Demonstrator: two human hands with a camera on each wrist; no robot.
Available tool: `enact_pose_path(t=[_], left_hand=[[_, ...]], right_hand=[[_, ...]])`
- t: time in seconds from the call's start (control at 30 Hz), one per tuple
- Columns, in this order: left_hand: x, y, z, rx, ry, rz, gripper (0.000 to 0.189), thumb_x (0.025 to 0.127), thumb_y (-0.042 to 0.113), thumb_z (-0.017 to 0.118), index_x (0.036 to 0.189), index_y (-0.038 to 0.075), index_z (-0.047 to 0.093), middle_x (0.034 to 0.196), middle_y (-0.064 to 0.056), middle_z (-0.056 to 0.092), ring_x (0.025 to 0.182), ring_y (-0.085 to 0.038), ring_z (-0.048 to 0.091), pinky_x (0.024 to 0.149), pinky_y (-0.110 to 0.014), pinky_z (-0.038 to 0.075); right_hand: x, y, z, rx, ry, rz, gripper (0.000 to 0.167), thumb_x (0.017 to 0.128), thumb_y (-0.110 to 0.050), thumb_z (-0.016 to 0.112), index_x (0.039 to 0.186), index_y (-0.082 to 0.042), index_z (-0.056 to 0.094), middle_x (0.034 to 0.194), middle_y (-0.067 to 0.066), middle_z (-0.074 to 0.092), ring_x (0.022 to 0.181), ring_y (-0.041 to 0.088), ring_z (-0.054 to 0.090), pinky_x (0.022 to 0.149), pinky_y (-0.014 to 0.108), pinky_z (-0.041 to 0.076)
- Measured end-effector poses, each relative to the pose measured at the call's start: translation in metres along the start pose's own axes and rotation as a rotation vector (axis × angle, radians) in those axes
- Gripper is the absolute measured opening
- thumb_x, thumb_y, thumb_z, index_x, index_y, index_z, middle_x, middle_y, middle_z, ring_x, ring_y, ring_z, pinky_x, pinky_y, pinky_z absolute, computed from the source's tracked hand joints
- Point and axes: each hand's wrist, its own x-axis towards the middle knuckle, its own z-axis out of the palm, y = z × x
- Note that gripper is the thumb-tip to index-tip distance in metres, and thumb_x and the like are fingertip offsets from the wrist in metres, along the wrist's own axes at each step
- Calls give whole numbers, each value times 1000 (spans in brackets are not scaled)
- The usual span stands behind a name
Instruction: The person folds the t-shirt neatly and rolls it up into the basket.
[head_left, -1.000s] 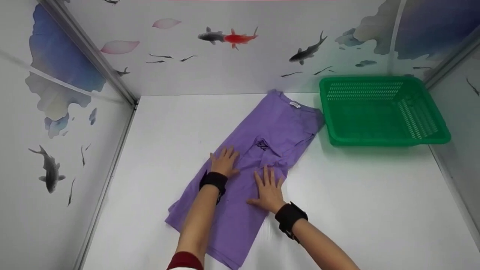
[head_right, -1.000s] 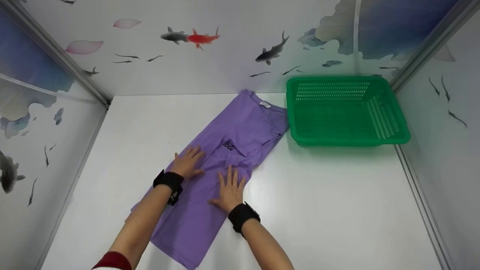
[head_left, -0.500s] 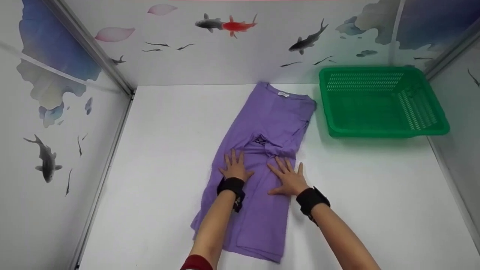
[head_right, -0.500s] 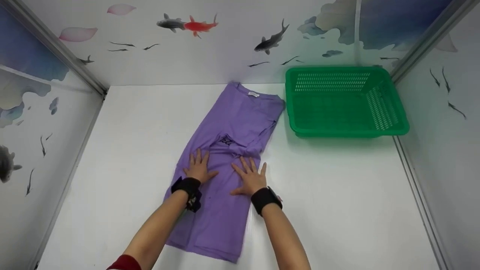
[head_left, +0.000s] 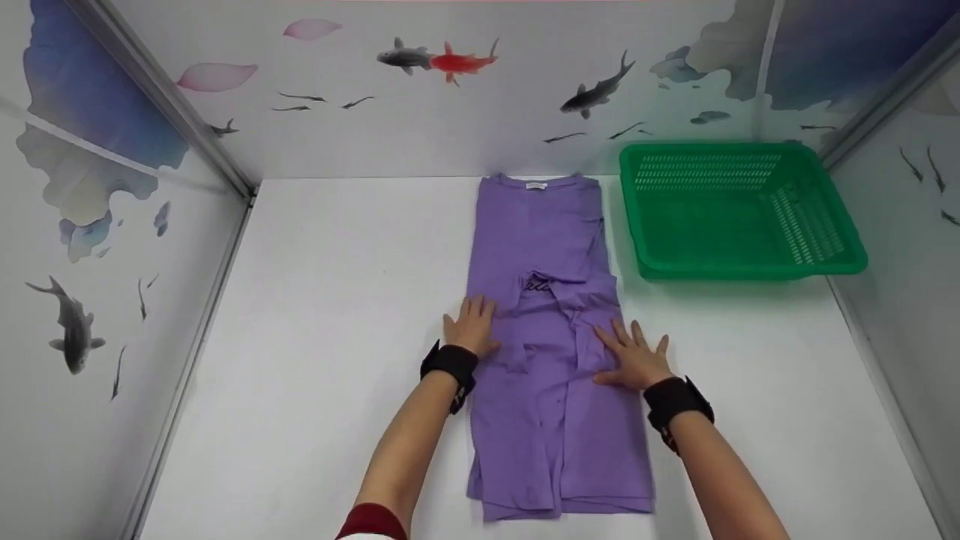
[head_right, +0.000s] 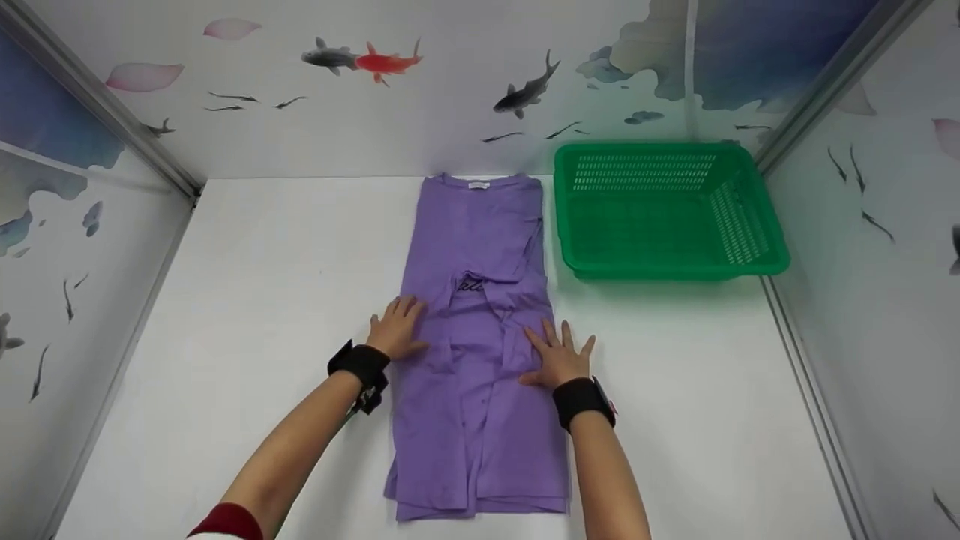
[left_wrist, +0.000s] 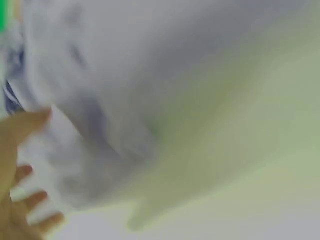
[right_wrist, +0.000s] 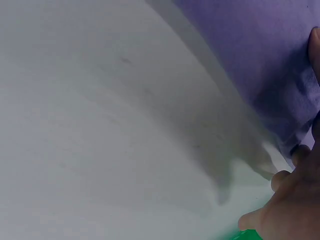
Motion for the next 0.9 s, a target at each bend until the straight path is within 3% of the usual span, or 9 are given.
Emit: enact_pose_path(t=[0.13, 0.2, 0.4, 0.47, 0.57, 0.7, 0.9], left_hand=[[-3, -11, 10, 9, -152, 88, 95, 74, 46, 83, 151, 13, 37, 159, -12, 25, 147, -30, 18, 105, -74, 15], [-4, -12, 15, 7, -184, 101, 99, 72, 48, 83, 152, 14, 35, 160, -11, 22, 148, -29, 16, 105, -75, 11], [4, -6, 14, 55, -153, 42, 101, 68, 46, 86, 152, 19, 37, 160, -9, 22, 148, -27, 16, 107, -72, 10], [-1, -3, 11, 40, -121, 42, 96, 70, 43, 85, 151, 18, 39, 159, -12, 25, 147, -28, 19, 107, -72, 12], [-19, 1, 13, -26, -64, 94, 84, 77, 37, 82, 147, 11, 43, 156, -17, 30, 145, -32, 23, 106, -73, 14], [-57, 0, 26, -88, -35, 214, 76, 82, 36, 77, 144, 7, 46, 153, -20, 34, 142, -37, 28, 104, -74, 17], [-116, -3, 57, -46, 0, 314, 82, 79, 45, 76, 145, 7, 45, 152, -21, 35, 140, -39, 30, 101, -74, 23]], right_hand=[[-8, 9, 4, 38, -9, 14, 97, 81, -47, 74, 153, -5, 25, 158, 27, 7, 142, 54, -1, 97, 81, -7], [-9, 12, 5, 46, -15, 18, 100, 80, -49, 75, 154, -4, 23, 158, 27, 5, 141, 54, -2, 96, 81, -8], [-6, 12, 1, 49, -19, 30, 108, 74, -47, 80, 154, -4, 21, 158, 28, 2, 142, 53, -5, 97, 81, -8], [-9, 10, 2, 73, 4, 12, 107, 74, -44, 81, 153, -3, 22, 157, 31, 2, 141, 54, -4, 96, 81, -7], [-20, 12, 7, 152, 71, -22, 104, 76, -39, 81, 153, -1, 23, 156, 32, 2, 141, 54, -4, 96, 81, -8], [-49, 15, 25, 252, 185, -52, 97, 76, -33, 82, 149, 3, 30, 155, 34, 8, 141, 55, 0, 97, 80, -7], [-98, 15, 66, 261, 275, -76, 85, 74, -29, 82, 142, 5, 43, 151, 34, 23, 138, 57, 13, 97, 81, -5]])
